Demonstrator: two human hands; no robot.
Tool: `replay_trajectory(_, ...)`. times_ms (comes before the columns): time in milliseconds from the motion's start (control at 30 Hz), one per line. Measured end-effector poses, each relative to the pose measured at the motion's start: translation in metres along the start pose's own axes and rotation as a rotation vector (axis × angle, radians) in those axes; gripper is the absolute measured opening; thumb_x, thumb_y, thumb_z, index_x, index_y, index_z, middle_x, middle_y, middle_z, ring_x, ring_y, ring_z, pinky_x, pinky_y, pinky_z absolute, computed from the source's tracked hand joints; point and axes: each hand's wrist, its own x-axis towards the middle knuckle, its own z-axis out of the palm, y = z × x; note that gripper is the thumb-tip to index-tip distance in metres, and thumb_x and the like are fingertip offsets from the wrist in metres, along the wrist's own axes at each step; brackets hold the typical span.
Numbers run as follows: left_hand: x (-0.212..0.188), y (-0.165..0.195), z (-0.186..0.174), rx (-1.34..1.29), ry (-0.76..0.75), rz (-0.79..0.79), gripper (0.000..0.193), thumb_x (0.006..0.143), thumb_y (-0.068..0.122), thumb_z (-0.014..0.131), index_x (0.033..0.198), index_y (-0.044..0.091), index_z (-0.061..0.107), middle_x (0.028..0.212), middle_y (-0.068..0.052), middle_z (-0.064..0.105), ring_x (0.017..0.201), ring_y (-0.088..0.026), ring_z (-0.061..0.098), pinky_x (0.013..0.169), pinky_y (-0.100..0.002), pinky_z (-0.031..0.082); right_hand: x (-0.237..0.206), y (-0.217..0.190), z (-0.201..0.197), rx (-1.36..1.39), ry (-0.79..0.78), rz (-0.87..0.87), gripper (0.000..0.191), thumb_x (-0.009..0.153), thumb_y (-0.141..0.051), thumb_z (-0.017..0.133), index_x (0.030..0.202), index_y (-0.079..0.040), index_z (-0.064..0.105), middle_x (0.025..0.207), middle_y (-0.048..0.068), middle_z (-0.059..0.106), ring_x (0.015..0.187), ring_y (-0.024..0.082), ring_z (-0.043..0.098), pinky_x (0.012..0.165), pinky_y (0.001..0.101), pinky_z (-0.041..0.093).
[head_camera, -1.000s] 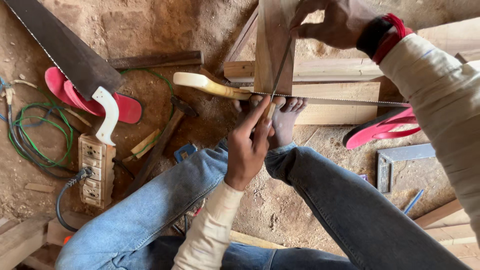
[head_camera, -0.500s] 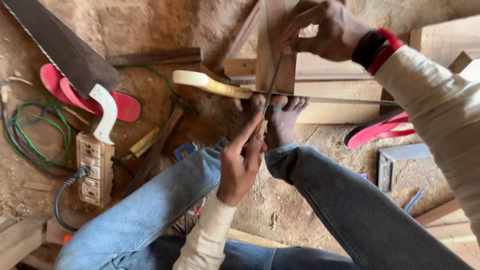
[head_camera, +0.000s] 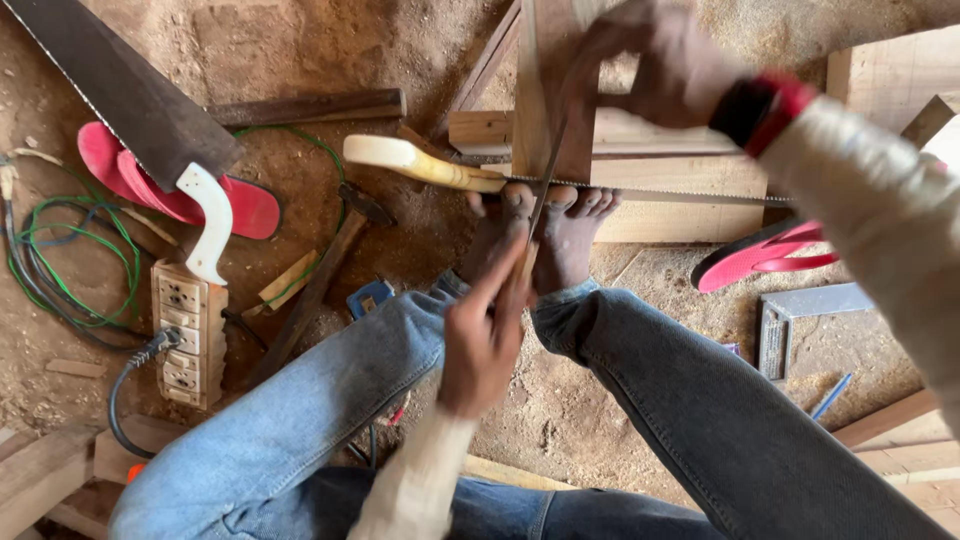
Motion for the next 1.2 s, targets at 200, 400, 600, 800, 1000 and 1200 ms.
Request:
replay_trajectory(200,0.020,0.026,-0.007,-0.064,-0.017,-0.012,0.042,0.112,0.016,0.053,0.154,0.014,0.052,0.090,-0.005,0.074,0.053,-0.002,0.051,0.044,-0.019,0.042,0.006,-0.002,-0.035,0.212,0.007,0.167,0.015,0.102,-0.028,0.077,0.110,-0.017,0.077,0.114,0.003,0.075,0.103,0.018,0.070,0.092,0.0369,0.056)
replay_trajectory(400,-0.054,0.043,-0.039,-0.057,-0.030,-0.249,0.042,0.107,0.015,0.052,0.149,0.013,0.056,0.087,-0.007,0.079,0.043,-0.004,0.049,0.033,-0.020,0.042,-0.001,-0.062,0.002,0.060,0.057,-0.179,0.006,0.088,-0.028,0.082,0.089,-0.022,0.080,0.111,0.000,0.076,0.108,0.021,0.065,0.095,0.0468,0.051)
replay_trajectory(600,-0.002,-0.011,-0.005,0.025,-0.026,-0.002,0.041,0.113,0.014,0.053,0.154,0.014,0.052,0.102,-0.011,0.078,0.070,-0.009,0.070,0.049,-0.021,0.057,0.005,-0.010,-0.005,0.030,-0.115,0.225,0.015,0.094,-0.029,0.080,0.105,-0.019,0.079,0.123,0.002,0.072,0.110,0.024,0.064,0.094,0.0487,0.052)
replay_trajectory(800,-0.016,0.023,-0.018,-0.016,0.001,-0.118,0.042,0.108,0.009,0.052,0.150,0.006,0.055,0.133,-0.017,0.075,0.043,-0.010,0.052,0.033,-0.024,0.042,0.013,-0.027,-0.020,0.152,-0.099,0.041,0.015,0.099,-0.035,0.074,0.101,-0.021,0.078,0.117,-0.002,0.074,0.109,0.016,0.069,0.101,0.0428,0.056)
replay_trajectory(1000,-0.047,0.023,-0.033,0.012,-0.054,-0.182,0.045,0.107,0.010,0.055,0.151,0.009,0.053,0.100,-0.012,0.079,0.055,-0.006,0.064,0.039,-0.020,0.053,-0.005,-0.037,0.021,0.065,0.014,-0.206,0.009,0.087,-0.026,0.083,0.091,-0.019,0.079,0.103,0.001,0.077,0.099,0.019,0.067,0.089,0.0461,0.053)
replay_trajectory(1200,0.026,-0.001,-0.005,-0.019,-0.009,0.134,0.038,0.117,0.011,0.054,0.155,0.010,0.047,0.132,-0.016,0.074,0.076,-0.010,0.067,0.060,-0.023,0.058,0.010,0.012,-0.003,0.205,-0.003,0.207,0.017,0.095,-0.026,0.079,0.106,-0.014,0.076,0.116,0.004,0.071,0.107,0.023,0.064,0.088,0.0401,0.055)
